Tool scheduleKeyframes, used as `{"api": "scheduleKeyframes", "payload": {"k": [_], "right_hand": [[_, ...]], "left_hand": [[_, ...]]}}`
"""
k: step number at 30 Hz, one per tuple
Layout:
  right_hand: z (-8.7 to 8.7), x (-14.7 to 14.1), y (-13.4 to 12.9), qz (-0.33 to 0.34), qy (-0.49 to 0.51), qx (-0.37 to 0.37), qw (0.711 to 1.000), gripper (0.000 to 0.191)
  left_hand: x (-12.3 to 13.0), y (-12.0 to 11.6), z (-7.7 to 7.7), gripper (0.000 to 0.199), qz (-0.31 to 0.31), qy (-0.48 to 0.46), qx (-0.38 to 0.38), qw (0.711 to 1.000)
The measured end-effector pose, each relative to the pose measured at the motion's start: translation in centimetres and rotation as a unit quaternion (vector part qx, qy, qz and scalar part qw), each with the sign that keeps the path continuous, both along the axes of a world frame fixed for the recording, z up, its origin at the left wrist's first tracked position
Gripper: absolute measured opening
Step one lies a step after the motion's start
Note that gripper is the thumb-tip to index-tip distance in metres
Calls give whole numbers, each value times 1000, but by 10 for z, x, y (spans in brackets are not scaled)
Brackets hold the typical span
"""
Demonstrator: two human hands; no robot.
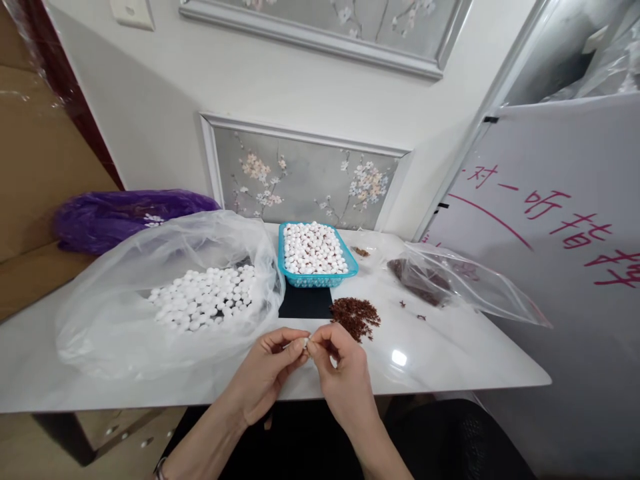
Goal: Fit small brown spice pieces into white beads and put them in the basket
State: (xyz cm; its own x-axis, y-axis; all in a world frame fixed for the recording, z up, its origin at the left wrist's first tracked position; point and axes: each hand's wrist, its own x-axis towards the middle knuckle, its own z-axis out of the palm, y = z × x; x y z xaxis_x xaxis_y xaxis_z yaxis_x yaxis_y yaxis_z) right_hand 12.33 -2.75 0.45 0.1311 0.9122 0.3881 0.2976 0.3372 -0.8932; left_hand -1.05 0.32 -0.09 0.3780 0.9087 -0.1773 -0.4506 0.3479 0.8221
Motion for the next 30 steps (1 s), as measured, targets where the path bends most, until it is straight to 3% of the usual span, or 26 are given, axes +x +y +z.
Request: {"api": "scheduleKeyframes", "payload": {"k": [3,5,9,15,30], "right_hand": [[0,2,2,53,76,-31,995,4],[2,7,2,113,113,-48,986,15],[8,16,0,175,68,-45,981,26],[13,19,-2,153,-36,-31,987,27],[11,13,-4,97,-96,19,990,27]], "left_hand": [[0,0,1,13,-2,-15,-1,1000],[0,-1,4,19,-8,-26,-1,1000],[0,-3,9,27,-21,-33,8,999],[0,-4,7,29,-37,-5,21,999],[1,-2,-1,26,-30,32,53,998]]}}
